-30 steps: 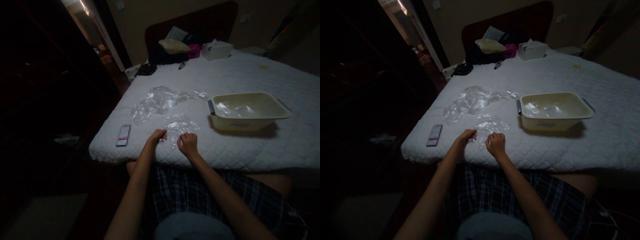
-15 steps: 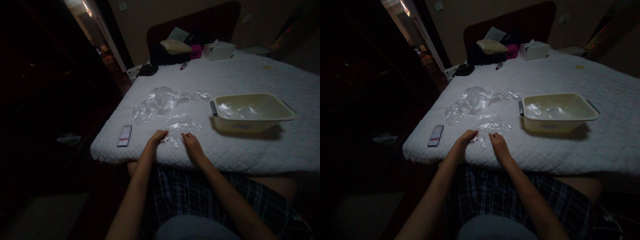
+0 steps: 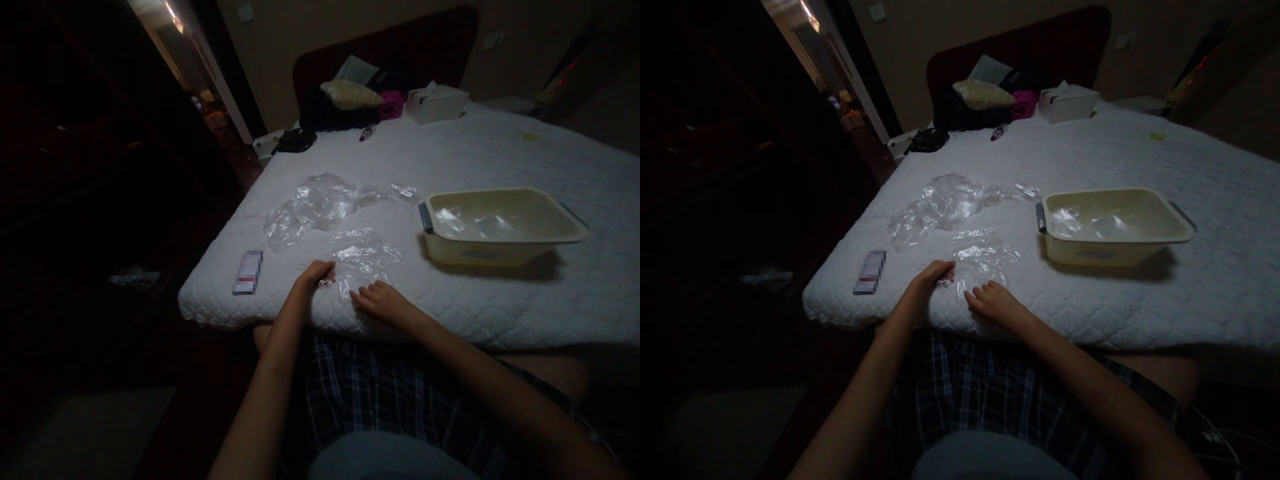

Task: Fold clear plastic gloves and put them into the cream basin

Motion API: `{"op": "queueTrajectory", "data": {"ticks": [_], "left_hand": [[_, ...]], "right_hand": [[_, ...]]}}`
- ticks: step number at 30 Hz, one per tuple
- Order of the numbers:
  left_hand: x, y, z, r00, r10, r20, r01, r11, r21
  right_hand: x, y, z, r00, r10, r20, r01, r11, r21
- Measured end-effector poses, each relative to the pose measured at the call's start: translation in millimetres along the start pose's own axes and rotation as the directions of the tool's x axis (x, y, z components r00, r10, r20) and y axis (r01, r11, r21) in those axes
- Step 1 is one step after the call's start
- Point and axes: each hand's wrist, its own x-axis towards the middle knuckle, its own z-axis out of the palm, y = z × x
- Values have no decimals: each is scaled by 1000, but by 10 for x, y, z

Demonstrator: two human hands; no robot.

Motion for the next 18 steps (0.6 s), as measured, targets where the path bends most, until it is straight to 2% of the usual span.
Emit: {"op": "queueTrajectory", "data": {"ticks": [4,8,10,14,16,18], "left_hand": [[-29,7,-6,1000,-3,8,3,1000,15],[-56,12,-11,1000,3,10,-3,1000,16],[-68,24,-14,1000,0,13,0,1000,20],[-109,72,-18,1000,-9,11,8,999,43],[-134,96,-19,1000,-26,12,25,999,38],[-155,116,-19,998,-56,14,55,998,21]], "right_hand": [[-4,48,21,998,58,10,-58,991,122],[87,235,9,967,251,-51,-238,954,181],[138,347,44,924,375,-75,-356,915,191],[189,569,207,793,598,-116,-557,789,260],[187,675,300,743,662,-96,-610,729,309],[172,768,378,712,702,-21,-655,675,339]]}}
